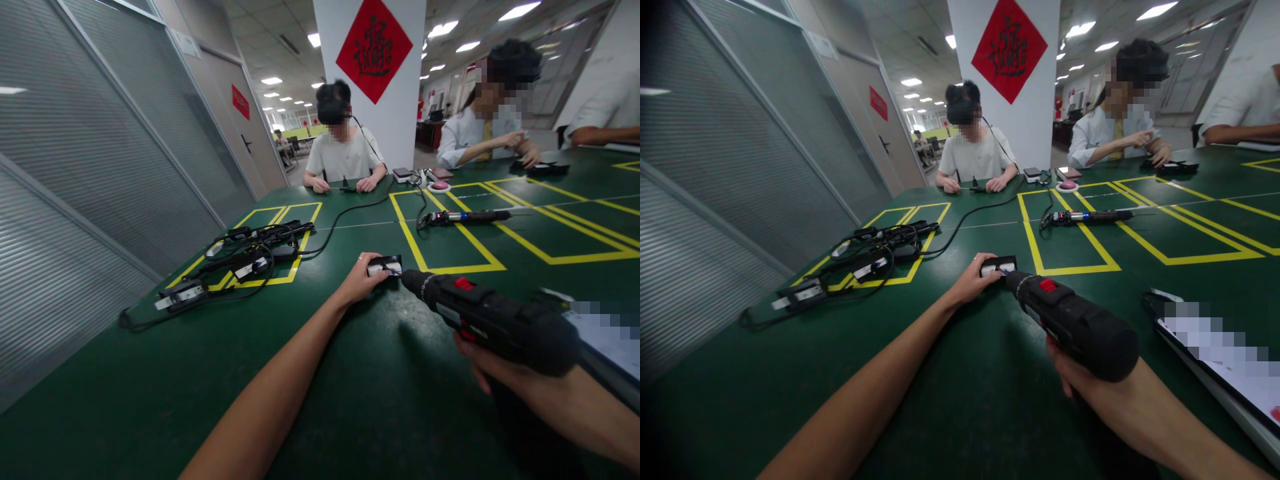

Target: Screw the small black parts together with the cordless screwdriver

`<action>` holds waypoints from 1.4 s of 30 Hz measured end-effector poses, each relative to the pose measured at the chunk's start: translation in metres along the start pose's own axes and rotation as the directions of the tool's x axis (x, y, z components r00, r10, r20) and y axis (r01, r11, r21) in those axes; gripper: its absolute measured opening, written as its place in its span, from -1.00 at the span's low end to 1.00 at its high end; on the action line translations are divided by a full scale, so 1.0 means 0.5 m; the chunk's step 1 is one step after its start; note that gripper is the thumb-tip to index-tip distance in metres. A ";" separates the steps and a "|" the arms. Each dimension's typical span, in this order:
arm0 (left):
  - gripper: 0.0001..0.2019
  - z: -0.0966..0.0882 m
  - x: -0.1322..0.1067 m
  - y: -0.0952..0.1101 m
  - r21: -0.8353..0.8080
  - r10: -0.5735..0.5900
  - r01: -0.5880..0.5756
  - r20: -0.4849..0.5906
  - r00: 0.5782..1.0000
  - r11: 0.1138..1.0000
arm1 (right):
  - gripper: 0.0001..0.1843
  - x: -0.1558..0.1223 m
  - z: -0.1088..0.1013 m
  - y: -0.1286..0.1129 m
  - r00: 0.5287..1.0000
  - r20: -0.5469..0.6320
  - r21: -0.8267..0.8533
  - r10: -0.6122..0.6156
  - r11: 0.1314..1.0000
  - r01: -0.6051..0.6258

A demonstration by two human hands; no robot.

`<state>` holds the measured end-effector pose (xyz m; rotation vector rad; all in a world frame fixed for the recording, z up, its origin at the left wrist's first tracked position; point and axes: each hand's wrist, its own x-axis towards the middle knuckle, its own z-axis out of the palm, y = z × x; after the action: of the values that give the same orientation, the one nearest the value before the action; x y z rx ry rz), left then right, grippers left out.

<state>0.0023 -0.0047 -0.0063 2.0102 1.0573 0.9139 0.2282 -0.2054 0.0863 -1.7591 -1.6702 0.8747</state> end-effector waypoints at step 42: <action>-0.57 0.000 -0.002 0.008 0.031 0.002 -0.001 -0.023 1.000 1.000 | -0.51 0.007 0.006 0.013 0.981 0.166 0.025 0.096 0.995 -0.101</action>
<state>0.0032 -0.0075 -0.0031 2.0306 1.0895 0.9285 0.2299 -0.2026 0.0790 -1.8020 -1.6712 1.1135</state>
